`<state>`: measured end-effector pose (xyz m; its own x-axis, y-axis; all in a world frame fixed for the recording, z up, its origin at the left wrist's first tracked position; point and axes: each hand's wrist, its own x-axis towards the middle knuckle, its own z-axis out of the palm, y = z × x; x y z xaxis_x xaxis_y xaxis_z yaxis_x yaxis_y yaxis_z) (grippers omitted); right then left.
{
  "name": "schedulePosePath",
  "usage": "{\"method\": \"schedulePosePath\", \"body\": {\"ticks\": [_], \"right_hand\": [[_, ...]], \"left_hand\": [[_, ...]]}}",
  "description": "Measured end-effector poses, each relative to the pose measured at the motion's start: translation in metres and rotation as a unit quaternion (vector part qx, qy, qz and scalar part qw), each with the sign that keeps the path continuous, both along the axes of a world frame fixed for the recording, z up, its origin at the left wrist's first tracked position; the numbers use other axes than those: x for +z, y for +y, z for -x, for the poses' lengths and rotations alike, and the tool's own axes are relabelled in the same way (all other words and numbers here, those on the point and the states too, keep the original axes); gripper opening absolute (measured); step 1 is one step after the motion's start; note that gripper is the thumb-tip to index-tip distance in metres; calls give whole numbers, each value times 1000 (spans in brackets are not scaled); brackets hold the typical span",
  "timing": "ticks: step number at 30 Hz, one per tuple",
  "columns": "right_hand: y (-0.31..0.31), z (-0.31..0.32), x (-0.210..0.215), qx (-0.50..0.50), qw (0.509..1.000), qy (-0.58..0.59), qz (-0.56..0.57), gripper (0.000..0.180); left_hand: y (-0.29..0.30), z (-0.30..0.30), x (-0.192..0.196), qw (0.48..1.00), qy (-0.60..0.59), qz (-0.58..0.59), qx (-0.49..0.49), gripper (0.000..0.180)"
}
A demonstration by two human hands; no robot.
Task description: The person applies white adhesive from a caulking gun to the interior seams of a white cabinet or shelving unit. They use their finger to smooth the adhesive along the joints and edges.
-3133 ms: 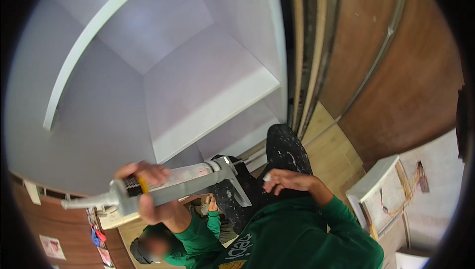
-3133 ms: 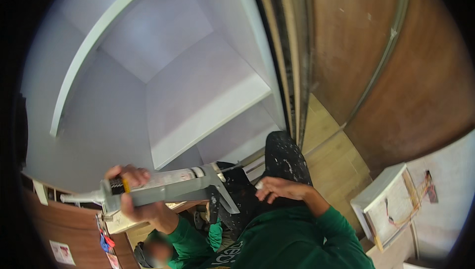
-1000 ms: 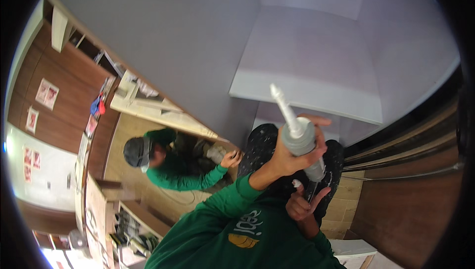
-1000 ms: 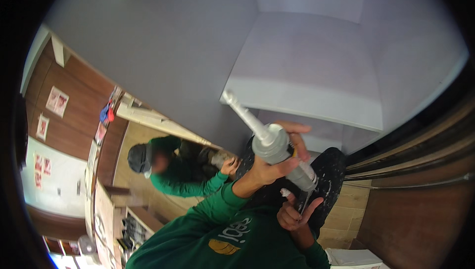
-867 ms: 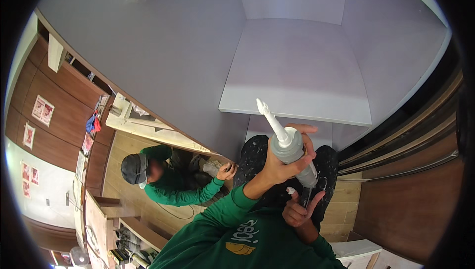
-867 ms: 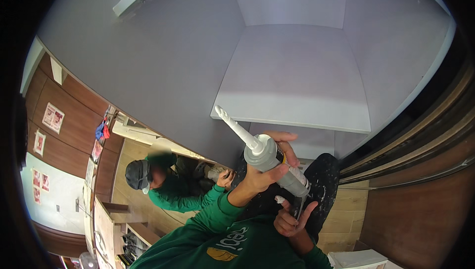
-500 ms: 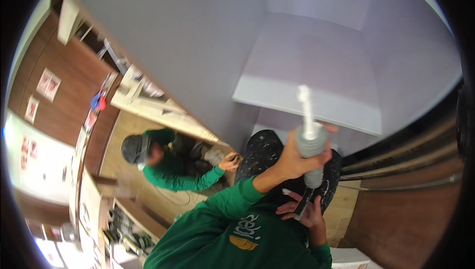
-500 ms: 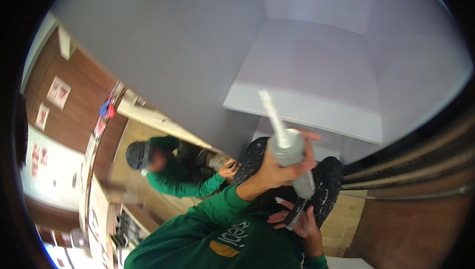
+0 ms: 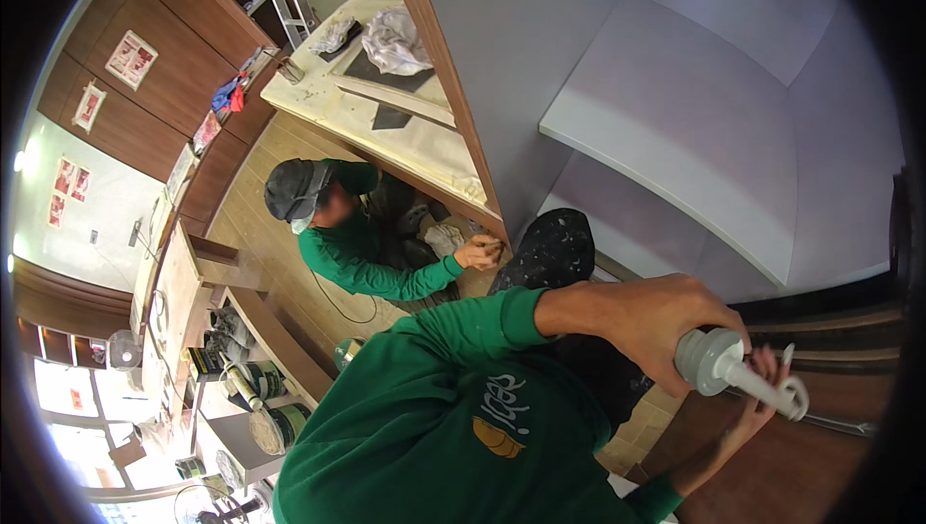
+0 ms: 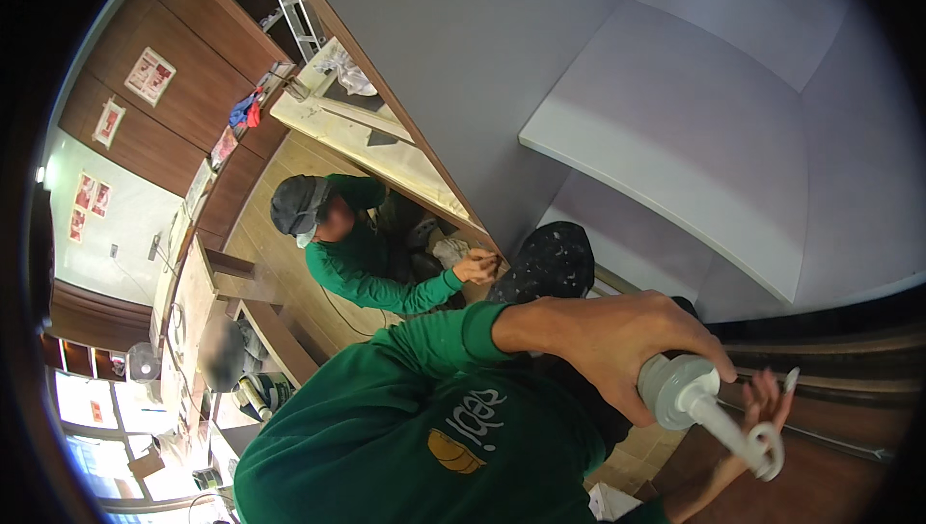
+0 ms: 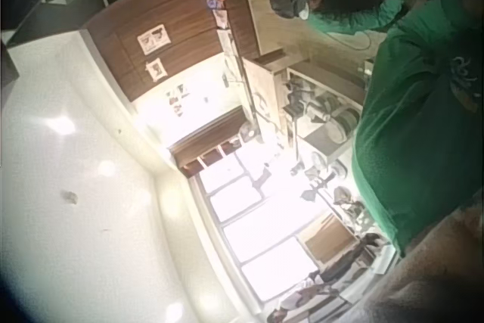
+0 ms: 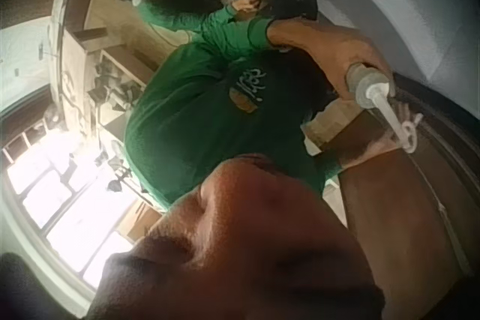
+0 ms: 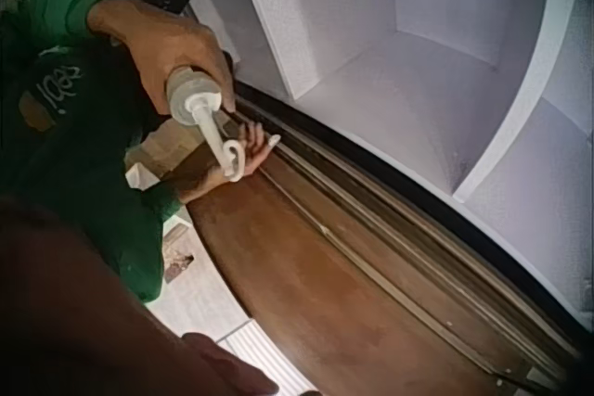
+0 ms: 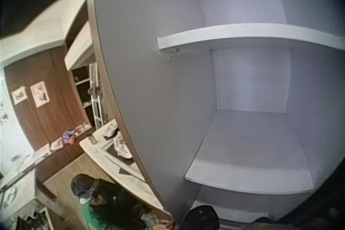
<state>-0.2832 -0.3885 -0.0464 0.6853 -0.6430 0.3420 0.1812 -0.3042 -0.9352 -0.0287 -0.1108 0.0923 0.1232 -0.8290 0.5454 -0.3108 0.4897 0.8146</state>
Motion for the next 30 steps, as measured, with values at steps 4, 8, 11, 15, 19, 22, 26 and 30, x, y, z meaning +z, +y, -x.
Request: {"method": "schedulePosePath", "body": {"ticks": [4,8,11,15,19,22,26,30], "right_hand": [[63,-74,81,87,987,-133,-26,77],[60,-87,97,272,932,-217,-101,71],[63,-85,108,406,863,-251,-167,72],[77,-75,127,444,866,-207,-99,71],[94,-66,142,428,887,-145,-89,70],[104,-71,153,430,888,-129,-96,67],[110,-77,151,441,882,-126,-109,68],[112,-83,148,464,868,-126,-127,69]], "left_hand": [[3,9,4,997,-67,-37,6,65],[11,8,3,989,-105,-104,1,69],[14,9,-2,985,-124,-118,28,67],[10,16,-3,977,-151,-143,43,70],[10,14,-9,975,-140,-172,28,64],[10,14,-13,977,-145,-150,37,65],[10,9,-16,978,-133,-156,30,61],[10,8,-16,979,-112,-167,32,59]]}}
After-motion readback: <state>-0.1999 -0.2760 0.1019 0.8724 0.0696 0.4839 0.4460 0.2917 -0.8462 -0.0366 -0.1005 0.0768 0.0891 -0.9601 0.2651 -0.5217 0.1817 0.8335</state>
